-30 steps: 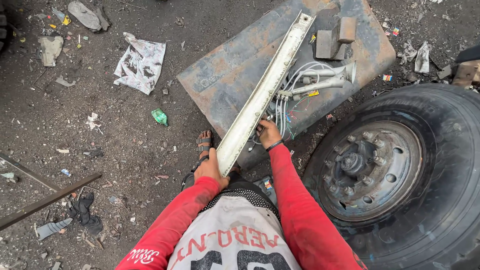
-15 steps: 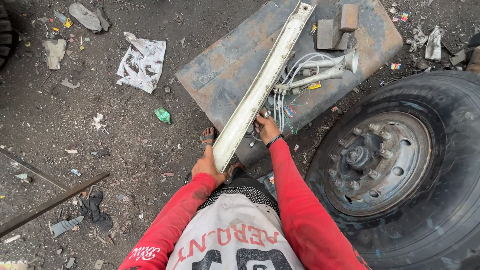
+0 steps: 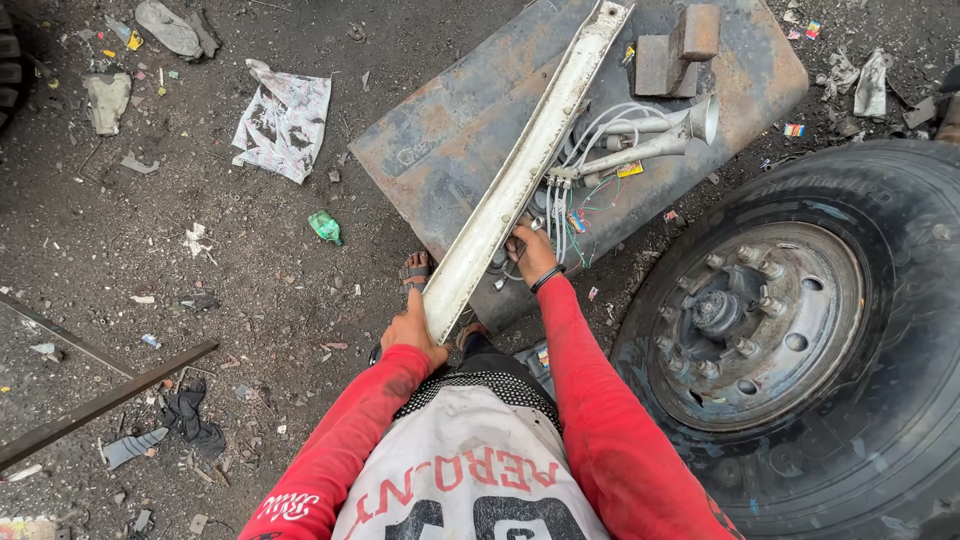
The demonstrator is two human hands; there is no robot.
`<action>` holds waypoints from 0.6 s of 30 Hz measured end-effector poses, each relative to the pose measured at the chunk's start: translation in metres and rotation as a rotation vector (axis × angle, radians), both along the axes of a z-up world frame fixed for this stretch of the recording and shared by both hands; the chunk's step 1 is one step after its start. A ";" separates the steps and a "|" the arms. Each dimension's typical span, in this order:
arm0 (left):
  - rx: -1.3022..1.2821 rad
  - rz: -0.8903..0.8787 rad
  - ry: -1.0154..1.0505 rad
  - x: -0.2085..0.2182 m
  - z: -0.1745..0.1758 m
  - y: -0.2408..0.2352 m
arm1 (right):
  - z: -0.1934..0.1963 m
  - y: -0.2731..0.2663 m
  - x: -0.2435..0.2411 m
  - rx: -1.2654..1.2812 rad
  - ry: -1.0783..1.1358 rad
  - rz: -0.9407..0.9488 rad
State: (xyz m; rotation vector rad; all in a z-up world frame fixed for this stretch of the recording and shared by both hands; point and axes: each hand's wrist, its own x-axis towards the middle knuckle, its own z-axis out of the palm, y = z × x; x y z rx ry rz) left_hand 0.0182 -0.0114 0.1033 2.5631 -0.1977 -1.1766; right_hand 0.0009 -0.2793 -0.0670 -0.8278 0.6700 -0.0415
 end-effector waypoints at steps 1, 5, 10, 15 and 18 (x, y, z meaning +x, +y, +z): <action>0.005 0.001 0.002 0.000 0.001 0.000 | 0.000 0.001 -0.001 -0.005 -0.006 0.004; 0.001 0.006 0.023 0.001 -0.001 0.001 | -0.014 0.002 -0.002 -0.045 0.004 -0.033; -0.005 -0.010 0.009 0.003 -0.009 0.004 | -0.059 -0.002 -0.003 -0.070 0.062 -0.185; -0.004 0.000 0.038 0.009 -0.014 0.008 | -0.085 -0.019 0.005 -0.241 0.286 -0.136; -0.034 0.031 0.070 0.010 -0.021 0.011 | -0.089 -0.021 0.013 -0.355 0.353 -0.096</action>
